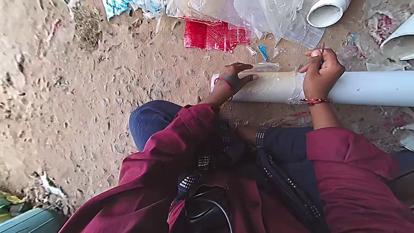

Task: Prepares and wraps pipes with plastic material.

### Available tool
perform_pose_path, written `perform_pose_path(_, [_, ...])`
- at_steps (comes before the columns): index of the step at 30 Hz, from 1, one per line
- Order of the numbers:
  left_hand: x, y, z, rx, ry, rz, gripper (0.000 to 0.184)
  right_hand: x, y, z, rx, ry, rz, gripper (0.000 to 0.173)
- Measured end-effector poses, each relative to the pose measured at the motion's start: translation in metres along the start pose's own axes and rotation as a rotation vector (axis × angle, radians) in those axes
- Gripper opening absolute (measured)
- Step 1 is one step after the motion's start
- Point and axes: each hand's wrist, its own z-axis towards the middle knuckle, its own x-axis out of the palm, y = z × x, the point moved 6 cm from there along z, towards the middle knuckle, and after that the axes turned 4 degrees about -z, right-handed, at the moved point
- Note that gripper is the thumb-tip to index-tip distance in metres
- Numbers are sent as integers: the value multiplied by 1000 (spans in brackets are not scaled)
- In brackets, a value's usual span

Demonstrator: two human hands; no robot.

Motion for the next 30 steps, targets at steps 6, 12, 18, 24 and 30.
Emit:
perform_pose_path(6, [34, 11, 0, -125, -95, -91, 23, 0, 0, -1, -1, -14, -34, 37])
perform_pose_path(12, [38, 6, 13, -171, -109, 76, 22, 2, 1, 0, 3, 0, -38, 37])
perform_pose_path(18, [27, 31, 49, -239, 3, -52, 21, 3, -1, 3, -13, -20, -39, 37])
perform_pose_path(24, [8, 29, 25, -191, 316, -176, 32, 3, -3, 3, -35, -49, -46, 36])
perform_pose_path(30, [14, 13, 18, -178, 18, 11, 18, 2, 0, 3, -18, -25, -42, 36])
